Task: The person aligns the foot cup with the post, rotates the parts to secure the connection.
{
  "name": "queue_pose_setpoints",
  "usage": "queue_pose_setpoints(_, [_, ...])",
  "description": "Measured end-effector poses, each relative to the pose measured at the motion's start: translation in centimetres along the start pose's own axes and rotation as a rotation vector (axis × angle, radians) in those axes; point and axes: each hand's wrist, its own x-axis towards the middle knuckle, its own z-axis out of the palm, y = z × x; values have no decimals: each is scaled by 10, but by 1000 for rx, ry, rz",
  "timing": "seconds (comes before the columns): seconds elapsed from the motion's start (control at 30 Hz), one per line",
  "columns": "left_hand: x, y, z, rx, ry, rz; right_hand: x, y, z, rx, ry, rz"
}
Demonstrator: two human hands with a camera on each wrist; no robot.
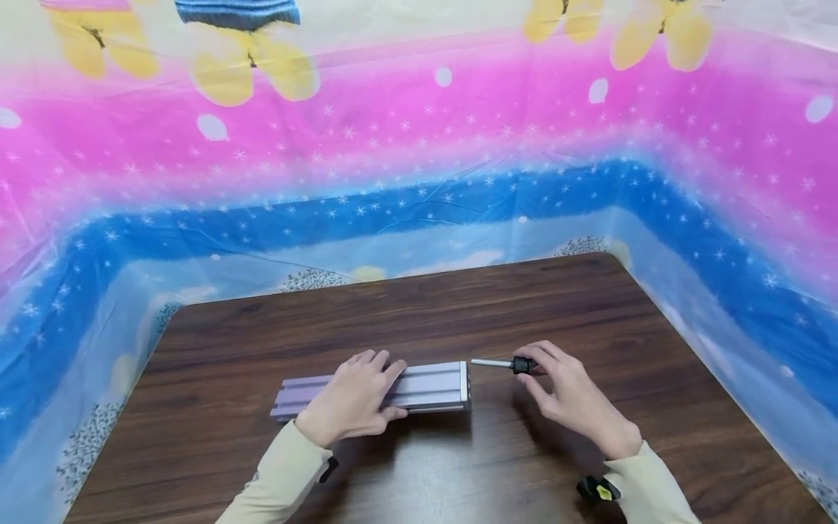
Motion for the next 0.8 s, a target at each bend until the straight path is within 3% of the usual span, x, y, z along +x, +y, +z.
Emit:
queue_pose_setpoints(0.27, [-5, 1, -5, -124, -47, -103, 1, -7, -10, 51, 7, -12])
queue_pose_setpoints(0.53, [-8, -1, -8, -173, -25, -103, 9, -19, -11, 93, 9, -33])
queue_pose_setpoints(0.8, [-12, 0, -8, -170, -18, -101, 13, -22, -7, 40, 1, -47])
